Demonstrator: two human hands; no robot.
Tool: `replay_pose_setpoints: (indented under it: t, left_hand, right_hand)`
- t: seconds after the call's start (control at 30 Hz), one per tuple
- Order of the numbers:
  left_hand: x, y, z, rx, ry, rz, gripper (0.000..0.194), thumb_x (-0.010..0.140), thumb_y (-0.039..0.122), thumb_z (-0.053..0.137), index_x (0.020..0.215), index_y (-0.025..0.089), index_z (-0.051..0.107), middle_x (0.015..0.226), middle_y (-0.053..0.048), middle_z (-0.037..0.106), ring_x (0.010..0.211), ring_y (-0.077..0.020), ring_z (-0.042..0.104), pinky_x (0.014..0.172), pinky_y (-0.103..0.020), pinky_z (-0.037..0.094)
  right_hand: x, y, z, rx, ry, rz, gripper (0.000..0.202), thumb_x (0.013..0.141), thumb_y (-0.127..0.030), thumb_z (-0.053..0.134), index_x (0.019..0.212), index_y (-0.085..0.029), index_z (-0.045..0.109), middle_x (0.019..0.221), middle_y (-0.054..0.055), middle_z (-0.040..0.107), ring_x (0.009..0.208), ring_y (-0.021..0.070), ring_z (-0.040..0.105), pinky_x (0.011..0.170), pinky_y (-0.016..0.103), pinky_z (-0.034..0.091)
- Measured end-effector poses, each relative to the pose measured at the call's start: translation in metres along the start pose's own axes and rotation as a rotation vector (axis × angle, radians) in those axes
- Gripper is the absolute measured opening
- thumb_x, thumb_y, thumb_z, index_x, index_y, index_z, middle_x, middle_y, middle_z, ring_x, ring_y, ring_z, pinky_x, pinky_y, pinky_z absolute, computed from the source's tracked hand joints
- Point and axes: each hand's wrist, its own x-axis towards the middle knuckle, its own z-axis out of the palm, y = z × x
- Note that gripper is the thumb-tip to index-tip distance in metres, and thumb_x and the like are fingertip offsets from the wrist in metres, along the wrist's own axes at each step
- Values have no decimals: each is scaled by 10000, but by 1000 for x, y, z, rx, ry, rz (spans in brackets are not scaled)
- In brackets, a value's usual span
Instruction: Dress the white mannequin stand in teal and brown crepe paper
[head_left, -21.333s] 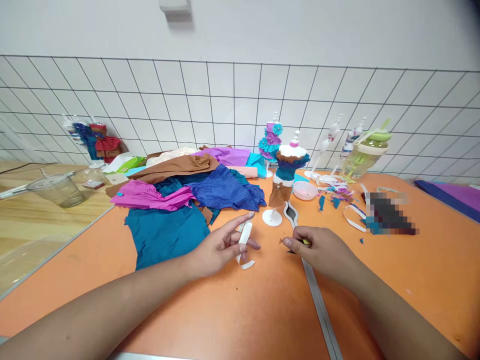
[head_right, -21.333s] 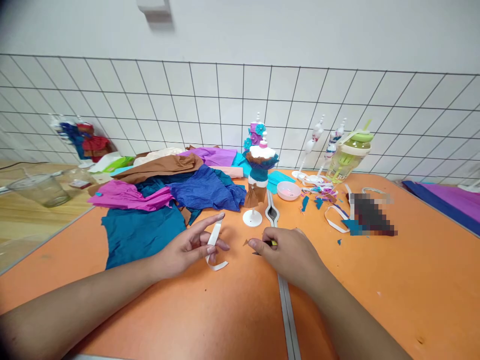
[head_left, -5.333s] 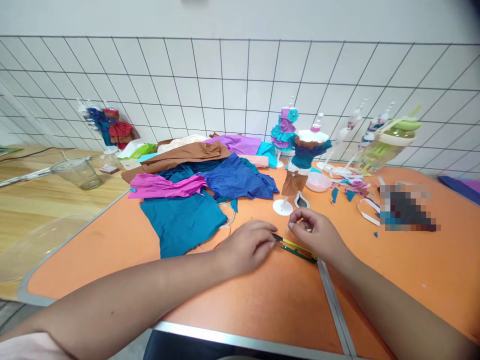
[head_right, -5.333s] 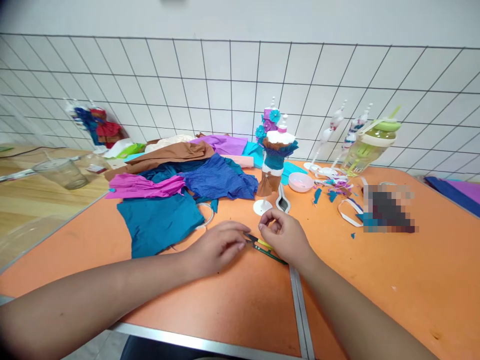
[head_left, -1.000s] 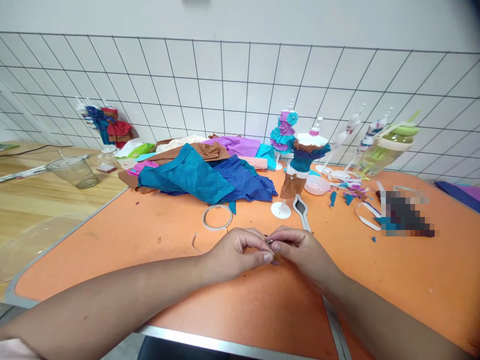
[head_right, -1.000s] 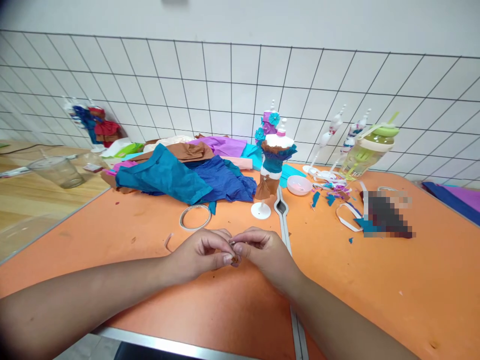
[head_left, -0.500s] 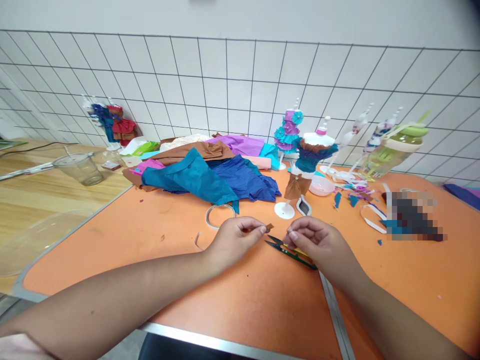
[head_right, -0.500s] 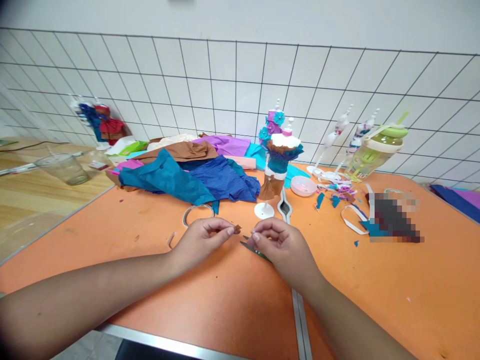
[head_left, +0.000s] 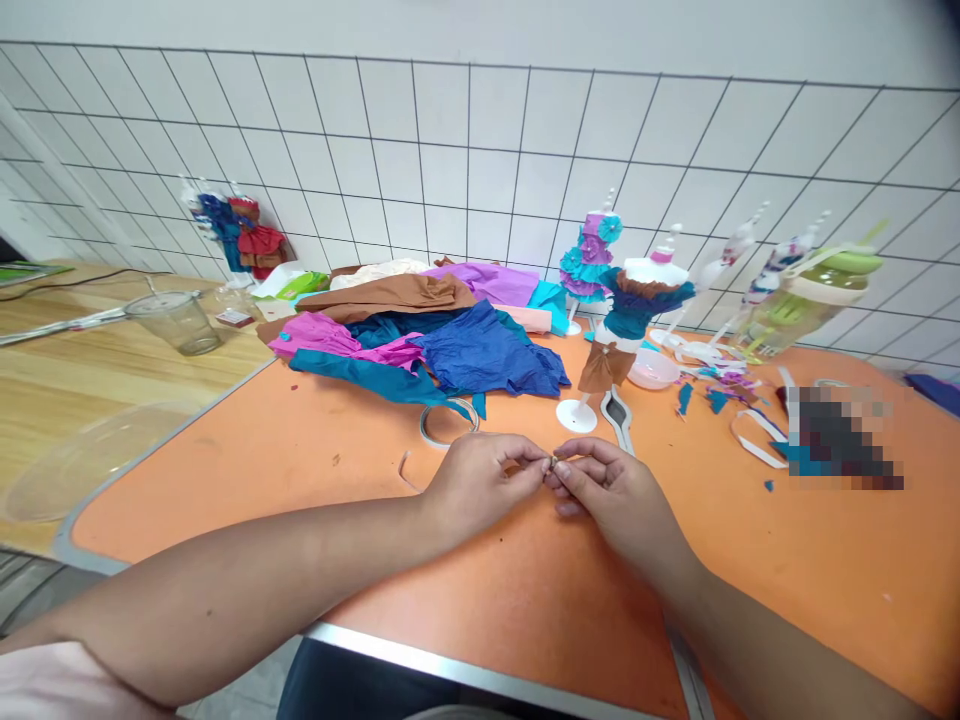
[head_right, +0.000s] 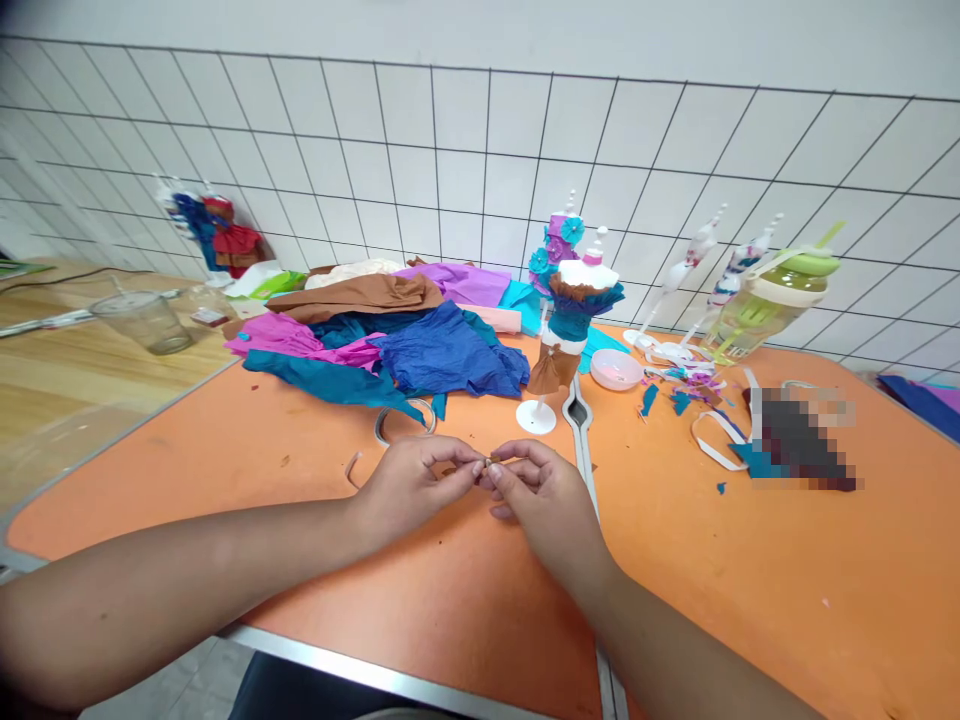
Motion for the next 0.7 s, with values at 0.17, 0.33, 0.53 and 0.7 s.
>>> replay_pose_setpoints:
  t: [0.17,0.33,0.53,0.7]
  left_hand:
    - [0,1,-2,43,-3,25,220,882,263,540,841,207,749,845,-4,768,775,-151,687,713,-236,465]
    - [2,4,-7,-24,11,27,267,877,353,577,1034,195,724,987,-40,763,903,-189,691,796,-262,483]
    - [6,2,-6,5,57,47,143,833,305,641,848,205,743,875,-22,764,851,-185,679,836,-291,450]
    - [6,4,-5,-8,60,41,121,820,283,644,798,206,735,834,-13,756,818,-178,647,851,-309,432]
  right_hand:
    - [0,2,1,-8,20,-16,400,692,-511,766,838,-181,595,736,30,688,707,153,650,603,254,572]
    - [-2,1,2,-56,54,-52,366,719,-509,740,812,-188,590,714,25,671,694,160,651,616,268,567]
    - [-6,-3,7,-113,88,-86,336,714,-489,737,764,-197,577,686,11,654,619,146,628,585,267,547]
    - [-7,-4,9,-115,106,-92,331,699,-482,747,747,-195,587,703,23,666,624,152,624,595,283,548]
